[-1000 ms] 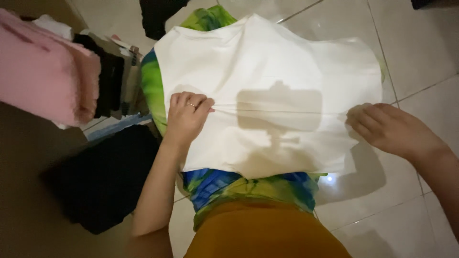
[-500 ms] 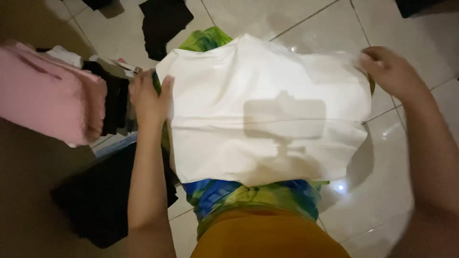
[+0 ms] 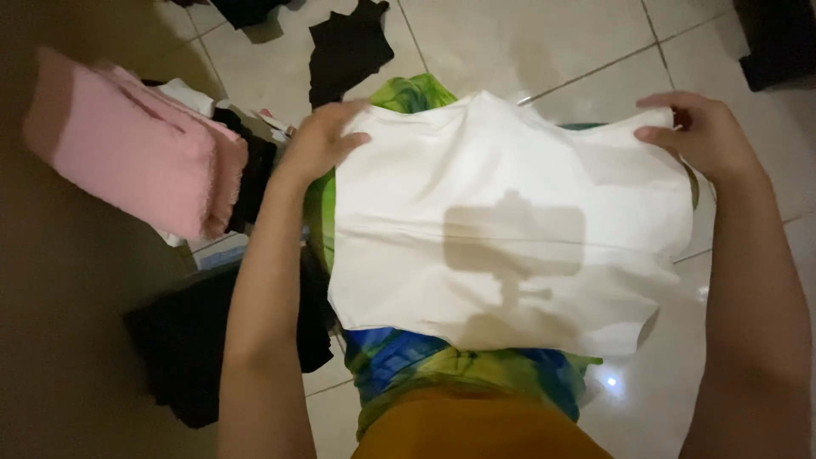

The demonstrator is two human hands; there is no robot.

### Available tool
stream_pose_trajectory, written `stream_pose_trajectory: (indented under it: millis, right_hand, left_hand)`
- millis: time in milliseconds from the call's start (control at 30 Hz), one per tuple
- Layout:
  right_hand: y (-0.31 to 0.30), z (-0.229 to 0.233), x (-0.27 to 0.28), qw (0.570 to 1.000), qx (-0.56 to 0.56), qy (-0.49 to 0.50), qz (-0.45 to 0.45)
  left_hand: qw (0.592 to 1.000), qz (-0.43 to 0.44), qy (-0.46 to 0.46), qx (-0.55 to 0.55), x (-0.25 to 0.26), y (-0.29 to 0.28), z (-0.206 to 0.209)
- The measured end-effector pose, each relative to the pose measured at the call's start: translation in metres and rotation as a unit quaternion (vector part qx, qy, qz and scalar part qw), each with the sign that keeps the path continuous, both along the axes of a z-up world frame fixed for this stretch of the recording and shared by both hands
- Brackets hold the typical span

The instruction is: Folding various clothing items such as trousers and shirts and stacking them on the floor.

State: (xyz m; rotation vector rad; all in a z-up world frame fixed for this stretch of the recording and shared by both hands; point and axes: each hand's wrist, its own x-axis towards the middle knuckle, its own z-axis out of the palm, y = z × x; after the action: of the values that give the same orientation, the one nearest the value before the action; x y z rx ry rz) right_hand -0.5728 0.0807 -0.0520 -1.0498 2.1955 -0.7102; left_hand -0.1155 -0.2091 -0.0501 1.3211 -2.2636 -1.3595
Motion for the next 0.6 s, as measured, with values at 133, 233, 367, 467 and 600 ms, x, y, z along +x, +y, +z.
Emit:
stream_pose_trajectory:
  millis: [133,233,367,467,600]
  right_hand:
    - [0.001,0.011,0.005,1.000,0.005,0.008,-0.023]
    - [0.012,-0.003,-0.013,0.999,-0.031,-0.005,-0.027]
    - [0.015,-0.005,-0.014,0.997,-0.032,0.063,-0.025]
    - [0.022,-0.003,-0.019,0.998,-0.051,0.034,-0.026]
    - [0.044,-0.023,-0.047,0.986,-0.157,-0.046,-0.011]
  left_hand:
    - [0.956,-0.207,0.028,-0.204,-0.012,-0.020,-0.031]
    - [0.958,-0.218,-0.051,-0.179,-0.017,-0.028,-0.019]
    - [0.954,-0.209,-0.149,-0.157,-0.028,-0.021,0.015]
    - [0.943,-0.257,-0.120,-0.176,-0.025,-0.032,0.001]
    - [0.924,-0.295,-0.048,-0.237,-0.012,-0.045,0.027]
